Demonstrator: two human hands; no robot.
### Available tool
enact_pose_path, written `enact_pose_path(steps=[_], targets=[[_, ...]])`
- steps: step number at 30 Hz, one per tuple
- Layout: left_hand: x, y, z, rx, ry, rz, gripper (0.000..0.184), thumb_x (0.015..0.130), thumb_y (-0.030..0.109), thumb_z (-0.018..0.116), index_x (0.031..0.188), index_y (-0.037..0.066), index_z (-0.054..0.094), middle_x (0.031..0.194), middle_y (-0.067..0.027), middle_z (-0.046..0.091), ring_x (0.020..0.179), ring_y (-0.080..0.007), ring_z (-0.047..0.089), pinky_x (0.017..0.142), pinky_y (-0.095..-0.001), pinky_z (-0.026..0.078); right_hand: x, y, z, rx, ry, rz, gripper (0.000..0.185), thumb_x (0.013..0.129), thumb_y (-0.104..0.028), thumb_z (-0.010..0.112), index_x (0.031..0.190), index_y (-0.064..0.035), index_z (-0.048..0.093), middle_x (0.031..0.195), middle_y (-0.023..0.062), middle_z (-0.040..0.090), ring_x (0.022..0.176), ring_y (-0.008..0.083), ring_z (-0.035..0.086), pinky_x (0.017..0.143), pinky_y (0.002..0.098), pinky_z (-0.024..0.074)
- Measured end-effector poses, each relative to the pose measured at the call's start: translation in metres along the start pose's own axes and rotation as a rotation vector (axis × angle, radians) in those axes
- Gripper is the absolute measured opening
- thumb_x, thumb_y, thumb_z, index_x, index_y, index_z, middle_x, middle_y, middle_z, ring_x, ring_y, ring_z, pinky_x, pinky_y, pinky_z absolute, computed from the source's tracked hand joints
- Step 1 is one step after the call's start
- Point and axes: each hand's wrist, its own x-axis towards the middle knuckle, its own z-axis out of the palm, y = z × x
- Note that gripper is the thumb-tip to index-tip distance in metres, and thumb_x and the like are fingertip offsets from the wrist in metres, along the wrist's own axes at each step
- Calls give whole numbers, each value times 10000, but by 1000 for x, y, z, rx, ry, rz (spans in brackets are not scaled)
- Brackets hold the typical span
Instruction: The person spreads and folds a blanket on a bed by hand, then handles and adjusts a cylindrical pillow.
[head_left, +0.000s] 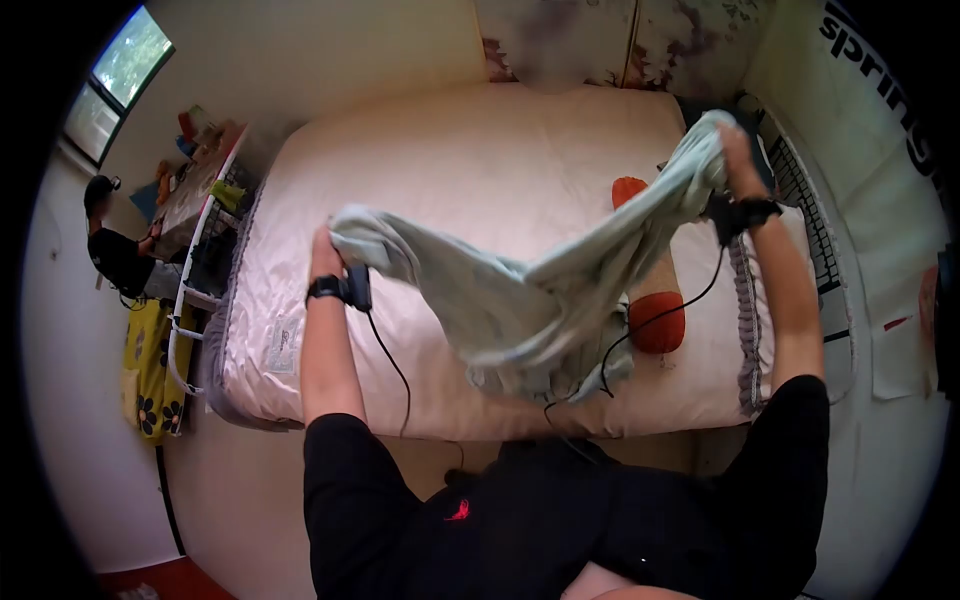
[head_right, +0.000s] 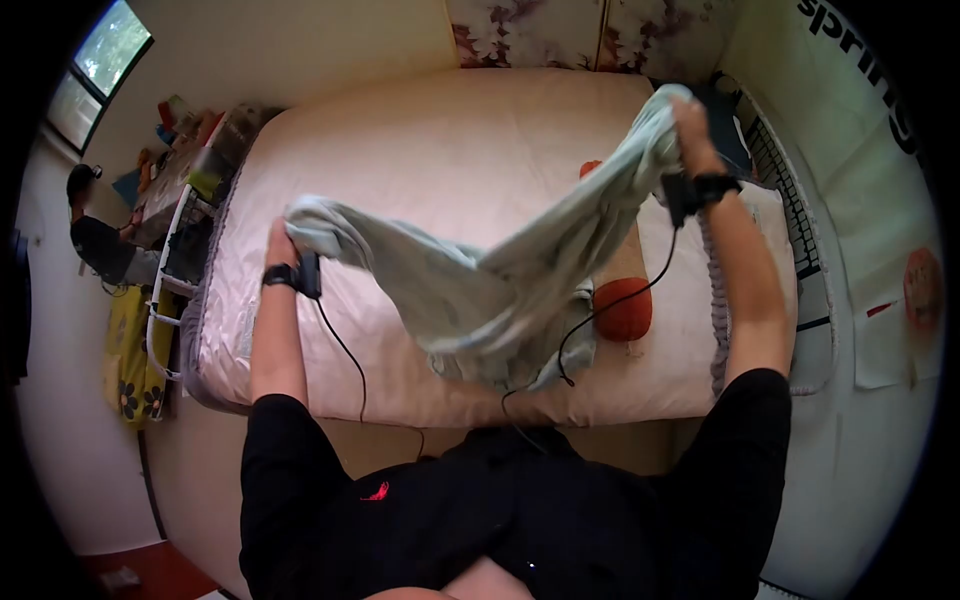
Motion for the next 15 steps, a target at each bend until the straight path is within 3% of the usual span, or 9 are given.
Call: enact_pose_path(steps=[2, 3, 4, 5, 8, 11, 13, 14, 15], targets=[[24, 113, -27, 166, -149, 438, 360, 803, 347, 415, 941, 57, 577, 881, -92, 594, 797, -204, 565, 740, -323, 447, 35, -132, -98, -143, 326, -334, 413, 788, -331, 451, 1007, 13, 515, 915, 176, 538, 852, 309, 509, 756, 390, 408], [25, 161, -68, 687, -31, 842, 388, 796, 349, 447, 1029, 47, 520, 992, -109, 551, 887, -234, 534, 786, -340, 423, 27, -177, -138, -195, 411, -421, 468, 780, -358, 444, 1035, 31, 499, 954, 206, 536, 880, 347, 507, 785, 417, 404], [25, 208, -107, 1164, 339, 1226, 455, 789, 350, 480, 1118, 36, 462, 1104, -126, 509, 977, -265, 503, 831, -356, 400, -7, -230, -144, -35, 282, -426, 537, 790, -386, 388, 1074, 63, 466, 1046, 214, 503, 978, 333, 479, 840, 430, 387], [3, 236, -117, 1175, 531, 1306, 446, 791, 344, 478, 1112, 34, 467, 1098, -126, 513, 972, -264, 507, 827, -355, 404, -41, -282, -149, 125, 156, -412, 606, 800, -413, 333, 1114, 96, 434, 1139, 222, 470, 1076, 319, 452, 894, 443, 370], [-40, 248, -131, 847, 570, 1161, 421, 797, 326, 471, 1093, 27, 481, 1080, -125, 526, 956, -262, 519, 815, -353, 416, -47, -262, -254, -178, 489, -475, 530, 761, -373, 436, 1076, 51, 482, 1080, 229, 505, 1033, 344, 475, 842, 433, 393], [-46, 234, -144, 567, 474, 939, 397, 802, 308, 464, 1074, 20, 495, 1062, -124, 538, 941, -259, 531, 803, -351, 428, -34, -204, -333, -921, 728, -351, 464, 722, -333, 539, 1037, 6, 530, 1020, 236, 539, 990, 369, 497, 790, 423, 416], [-42, 220, -152, 348, 368, 764, 382, 806, 296, 460, 1062, 16, 505, 1050, -123, 547, 930, -258, 539, 795, -350, 436, -21, -158, -358, -1517, 668, -345, 427, 695, -306, 607, 1012, -24, 562, 981, 240, 562, 961, 386, 513, 755, 416, 432], [-41, 213, -156, 242, 315, 688, 375, 808, 290, 458, 1055, 14, 510, 1044, -122, 551, 925, -257, 543, 791, -349, 440, 1, -119, -388, -1382, 544, -510, 410, 678, -250, 624, 985, 13, 554, 863, 254, 585, 831, 415, 554, 667, 433, 452], [-39, 204, -164, 139, 265, 622, 368, 810, 284, 455, 1049, 11, 514, 1038, -122, 555, 920, -256, 547, 787, -349, 444, -21, -116, -347, -1463, 455, -634, 377, 696, -237, 607, 978, 8, 556, 888, 245, 585, 862, 409, 544, 687, 425, 445]])
